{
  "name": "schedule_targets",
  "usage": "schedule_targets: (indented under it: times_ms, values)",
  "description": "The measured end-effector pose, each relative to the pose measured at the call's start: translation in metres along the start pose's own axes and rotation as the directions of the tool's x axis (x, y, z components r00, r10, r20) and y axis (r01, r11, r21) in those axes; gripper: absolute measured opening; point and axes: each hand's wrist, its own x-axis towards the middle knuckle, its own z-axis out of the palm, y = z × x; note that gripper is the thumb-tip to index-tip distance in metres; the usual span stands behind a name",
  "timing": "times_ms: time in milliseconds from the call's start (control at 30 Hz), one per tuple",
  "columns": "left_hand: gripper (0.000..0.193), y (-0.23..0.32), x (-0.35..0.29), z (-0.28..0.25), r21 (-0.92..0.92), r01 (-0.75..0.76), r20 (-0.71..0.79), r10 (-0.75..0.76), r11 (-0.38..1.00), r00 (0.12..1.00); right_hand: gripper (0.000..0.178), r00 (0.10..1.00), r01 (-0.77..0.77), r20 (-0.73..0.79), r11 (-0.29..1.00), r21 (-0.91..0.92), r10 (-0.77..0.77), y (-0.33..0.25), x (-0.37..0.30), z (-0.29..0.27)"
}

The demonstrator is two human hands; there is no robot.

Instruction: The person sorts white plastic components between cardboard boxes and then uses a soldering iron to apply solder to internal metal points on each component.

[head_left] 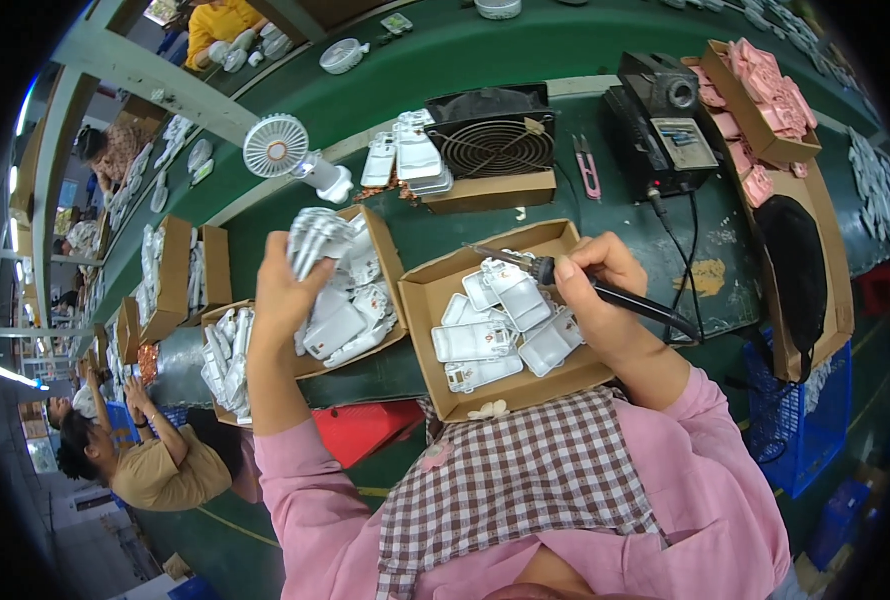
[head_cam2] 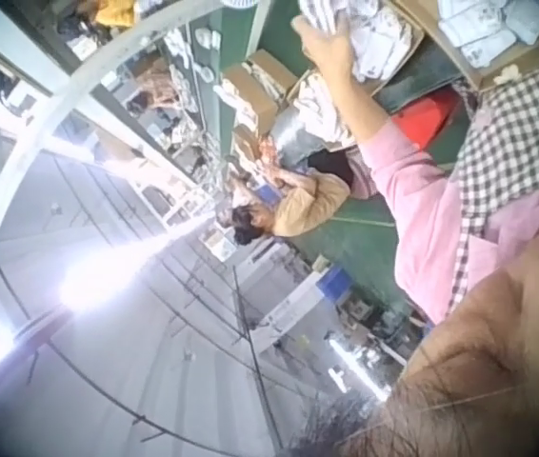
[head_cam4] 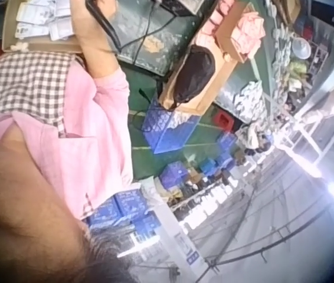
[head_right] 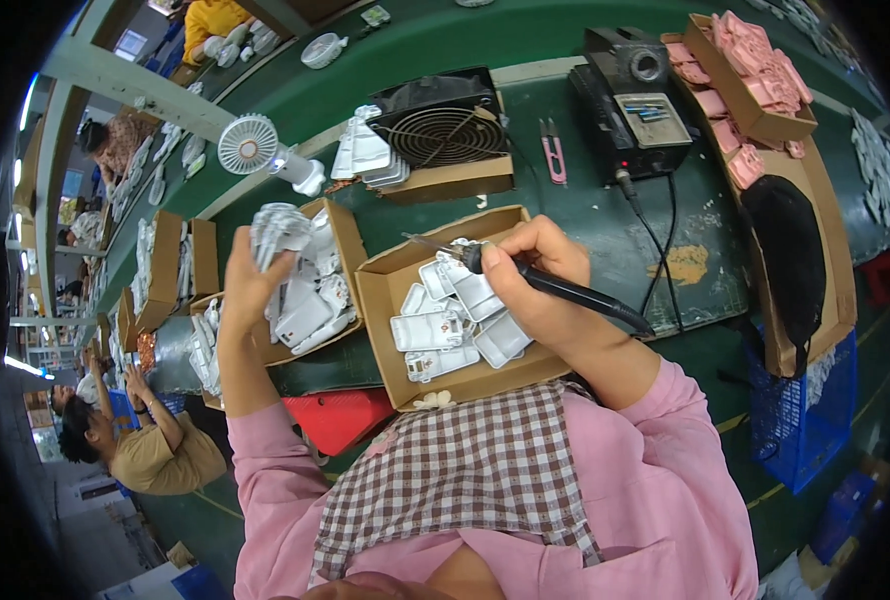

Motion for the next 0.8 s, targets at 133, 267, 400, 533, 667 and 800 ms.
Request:
schedule_targets:
  times_ms: [133,267,400,533,667,800]
  values:
    - [0.047,0.031,-0.025,0.018,-0.873,0.116,0.179,0.090,0.473,0.980,0.014,0.997,0.068,-0.041,0.989,0.131,-0.063,0.007,0.000,-0.002]
    - [0.041,0.061,-0.043,0.074,-0.949,0.284,0.298,0.089,0.140,0.950,0.014,0.987,0.151,-0.092,0.963,0.223,-0.133,0.006,-0.003,-0.003]
    - [0.039,0.080,-0.047,0.107,-0.950,0.229,0.220,-0.065,0.213,0.973,0.013,0.981,0.191,-0.084,0.952,0.241,-0.176,0.006,-0.004,-0.003]
    - [0.035,0.076,-0.043,0.126,-0.942,0.164,0.135,-0.114,0.294,0.984,0.013,0.982,0.183,-0.063,0.972,0.144,-0.175,0.006,-0.008,-0.002]
    - [0.035,0.075,-0.044,0.127,-0.928,0.148,0.107,-0.135,0.342,0.985,0.014,0.990,0.135,-0.035,0.991,-0.003,-0.135,0.002,-0.004,0.003]
    - [0.034,0.075,-0.043,0.128,-0.923,0.129,0.083,-0.140,0.362,0.987,0.014,0.992,0.129,0.029,0.984,-0.124,-0.126,0.004,-0.001,0.004]
